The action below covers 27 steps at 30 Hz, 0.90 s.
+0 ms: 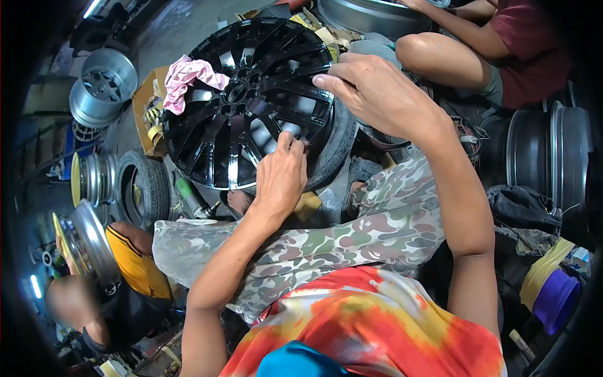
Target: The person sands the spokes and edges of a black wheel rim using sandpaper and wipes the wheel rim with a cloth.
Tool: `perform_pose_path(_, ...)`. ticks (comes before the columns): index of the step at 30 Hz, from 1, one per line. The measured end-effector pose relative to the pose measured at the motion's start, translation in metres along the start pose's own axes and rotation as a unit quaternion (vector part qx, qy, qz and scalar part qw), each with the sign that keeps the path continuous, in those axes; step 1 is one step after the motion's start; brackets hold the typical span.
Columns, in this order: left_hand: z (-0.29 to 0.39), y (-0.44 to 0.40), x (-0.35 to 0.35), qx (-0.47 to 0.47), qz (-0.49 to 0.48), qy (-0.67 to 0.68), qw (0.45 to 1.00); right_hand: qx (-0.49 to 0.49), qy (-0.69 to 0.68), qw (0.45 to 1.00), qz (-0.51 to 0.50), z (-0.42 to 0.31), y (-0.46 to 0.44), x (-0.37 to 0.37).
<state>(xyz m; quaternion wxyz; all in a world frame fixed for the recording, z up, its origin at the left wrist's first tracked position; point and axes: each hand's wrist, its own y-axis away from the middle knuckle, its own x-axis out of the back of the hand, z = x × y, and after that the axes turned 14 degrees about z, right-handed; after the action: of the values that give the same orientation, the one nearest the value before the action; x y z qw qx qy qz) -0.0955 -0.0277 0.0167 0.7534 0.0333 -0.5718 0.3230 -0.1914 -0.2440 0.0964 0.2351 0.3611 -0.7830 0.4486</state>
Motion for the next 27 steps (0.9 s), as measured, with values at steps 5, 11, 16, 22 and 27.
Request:
perform_pose_path(5, 0.003, -0.019, -0.030, -0.010, 0.093, 0.065, 0.993, -0.017, 0.011, 1.000, -0.019, 0.000, -0.002, -0.004)
perform_pose_path(11, -0.003, -0.004, -0.013, -0.013, 0.030, 0.005, 0.999, 0.018, 0.004, 1.000, 0.001, 0.001, -0.001, -0.004)
perform_pose_path(16, -0.002, -0.018, -0.026, -0.023, 0.069, 0.016, 0.997, -0.003, 0.025, 1.000, -0.017, -0.002, -0.002, -0.006)
perform_pose_path(22, -0.003, 0.006, -0.006, 0.008, 0.024, 0.003, 1.000, -0.011, 0.011, 1.000, -0.017, 0.000, 0.003, -0.007)
perform_pose_path(27, -0.002, -0.015, -0.028, -0.014, 0.079, 0.028, 0.996, -0.008, 0.019, 0.999, -0.041, -0.008, -0.001, -0.008)
